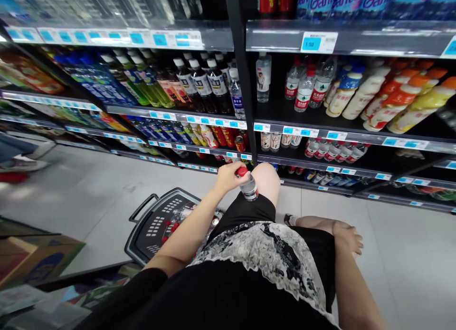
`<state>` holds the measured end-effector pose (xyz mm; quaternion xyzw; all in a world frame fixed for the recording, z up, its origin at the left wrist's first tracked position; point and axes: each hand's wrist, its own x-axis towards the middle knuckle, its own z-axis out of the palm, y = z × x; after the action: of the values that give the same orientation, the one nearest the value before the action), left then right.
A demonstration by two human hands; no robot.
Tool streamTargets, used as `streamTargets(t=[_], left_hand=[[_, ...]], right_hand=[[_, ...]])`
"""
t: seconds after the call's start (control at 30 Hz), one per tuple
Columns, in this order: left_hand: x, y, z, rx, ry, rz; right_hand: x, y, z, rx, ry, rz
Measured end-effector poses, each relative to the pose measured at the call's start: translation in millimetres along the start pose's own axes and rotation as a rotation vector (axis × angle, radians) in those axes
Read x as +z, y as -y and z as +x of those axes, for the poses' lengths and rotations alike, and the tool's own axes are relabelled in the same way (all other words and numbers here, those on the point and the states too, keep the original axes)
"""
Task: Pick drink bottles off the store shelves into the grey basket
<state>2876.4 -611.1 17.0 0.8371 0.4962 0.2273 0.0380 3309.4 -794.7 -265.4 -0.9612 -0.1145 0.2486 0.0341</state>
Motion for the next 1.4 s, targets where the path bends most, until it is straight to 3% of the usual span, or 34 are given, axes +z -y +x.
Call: streamTargets(t=[0.17,0.33,0.47,0.63,0.73,0.87,0.97,1.07,1.13,1.23,1.4], left_hand=[[0.1,-4,15,-0.143,0.055,0.158],[-10.9,-5,21,-0.121,0.15,0.251],[-26.0,-11,13,-0.148,0.224,0.278],[-43.5,-10,-5,0.295,0.301,0.093],[-45.8,4,-13,0.349,0.302,-0.023],[-33.5,27,-17,0.159,0.192,-0.184],[-11.2,40,-21,-0.181,-0.021,-0.358],[14.2,49,-27,-0.543,-0.238,-0.686],[27.3,53,-32,-0.698,-0.325,-0.899],[38.7,60,-43,-0.827,-0.428,-1.11],[41.5,66,-62,-0.921,-0.567,-1.358]], right_hand=[[1,-3,0,0.076,-0.095,0.078],[0,-1,-2,0.075,-0.07,0.06],[2,-1,0,0.054,-0.081,0.068],[6,-3,5,0.063,-0.099,0.079],[6,-2,6,0.056,-0.108,0.078],[2,2,-1,0.112,-0.115,0.054],[-4,6,-9,0.133,-0.106,0.037],[-7,9,-13,0.135,-0.091,0.034],[-7,9,-12,0.142,-0.083,0.031],[-4,8,-8,0.141,-0.076,0.022],[-4,7,-7,0.142,-0.075,0.029]])
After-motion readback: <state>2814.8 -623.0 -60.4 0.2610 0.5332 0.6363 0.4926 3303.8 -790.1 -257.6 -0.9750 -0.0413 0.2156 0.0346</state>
